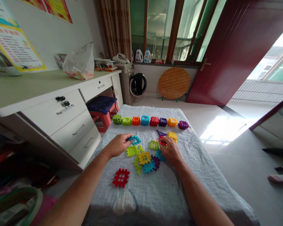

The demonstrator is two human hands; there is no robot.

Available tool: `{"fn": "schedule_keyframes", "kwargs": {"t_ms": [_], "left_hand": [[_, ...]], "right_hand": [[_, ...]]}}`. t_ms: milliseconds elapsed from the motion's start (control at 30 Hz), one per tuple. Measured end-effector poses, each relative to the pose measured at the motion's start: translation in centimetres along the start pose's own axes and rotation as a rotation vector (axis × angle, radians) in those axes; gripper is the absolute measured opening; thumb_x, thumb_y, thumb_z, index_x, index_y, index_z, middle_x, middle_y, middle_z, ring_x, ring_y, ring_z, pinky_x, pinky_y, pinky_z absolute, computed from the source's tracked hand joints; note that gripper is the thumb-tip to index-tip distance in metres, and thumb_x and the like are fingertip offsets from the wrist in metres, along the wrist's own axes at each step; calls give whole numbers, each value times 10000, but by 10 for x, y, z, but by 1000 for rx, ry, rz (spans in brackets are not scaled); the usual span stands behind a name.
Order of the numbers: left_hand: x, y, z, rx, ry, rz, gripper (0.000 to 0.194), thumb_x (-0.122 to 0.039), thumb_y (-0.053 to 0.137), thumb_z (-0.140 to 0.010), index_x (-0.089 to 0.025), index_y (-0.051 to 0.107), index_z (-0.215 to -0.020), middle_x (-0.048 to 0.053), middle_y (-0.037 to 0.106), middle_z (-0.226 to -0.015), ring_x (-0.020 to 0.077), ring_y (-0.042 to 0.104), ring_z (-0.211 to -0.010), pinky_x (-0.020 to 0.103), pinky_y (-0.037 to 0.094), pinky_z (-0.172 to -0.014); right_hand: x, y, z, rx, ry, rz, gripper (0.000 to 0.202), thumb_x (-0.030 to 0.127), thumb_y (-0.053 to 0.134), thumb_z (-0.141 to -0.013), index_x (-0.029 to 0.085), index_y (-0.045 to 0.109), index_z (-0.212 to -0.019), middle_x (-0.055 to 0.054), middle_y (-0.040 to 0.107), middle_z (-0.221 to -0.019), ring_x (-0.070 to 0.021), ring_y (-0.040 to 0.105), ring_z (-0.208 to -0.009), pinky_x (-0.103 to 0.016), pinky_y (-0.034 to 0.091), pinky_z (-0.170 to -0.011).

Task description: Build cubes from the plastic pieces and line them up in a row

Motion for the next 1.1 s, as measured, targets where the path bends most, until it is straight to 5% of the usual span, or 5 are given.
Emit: {"fn": "schedule_keyframes", "kwargs": {"t_ms": [200,333,467,667,1100], "left_hand": [[8,33,-41,-79,22,4,394,-173,544,-754,-204,564,-1147,27,664,-928,150,607,-778,265,468,-763],[25,41,-40,-239,89,-44,515,-114,531,-732,-183,491,-1241,93,562,-1186,176,585,-950,339,459,-902],[40,35,-31,-331,76,-91,445,-152,522,-772,-179,503,-1215,91,564,-1142,215,555,-1030,403,433,-966],[39,37,-28,-280,99,-120,319,-177,555,-772,-162,581,-1090,92,604,-1103,237,545,-1070,394,418,-985],[47,51,-32,-181,114,-89,273,-160,606,-744,-169,628,-1015,74,642,-1022,213,583,-979,360,445,-933]], "right_hand": [[-1,-3,-1,-11,26,1,133,191,527,-740,187,630,-823,-44,615,-825,-186,541,-806,-314,420,-766],[-1,-6,-2,-7,24,1,124,175,530,-738,191,618,-824,-40,611,-828,-184,539,-810,-313,420,-769],[5,-15,-2,68,-4,58,92,167,545,-746,195,606,-808,-25,594,-788,-174,525,-790,-310,407,-761],[19,-12,14,401,-35,213,294,293,723,-641,207,618,-902,-35,570,-869,-198,494,-833,-332,394,-773],[21,-7,19,496,-52,174,459,274,724,-643,239,607,-1086,-53,576,-1018,-235,498,-976,-373,401,-861]]}}
Point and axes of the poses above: each hand's wrist, its own z-axis away from the middle knuckle, its own y-axis out of the palm, x = y × z, the point moved 6 cm from there along -z, towards the middle knuckle
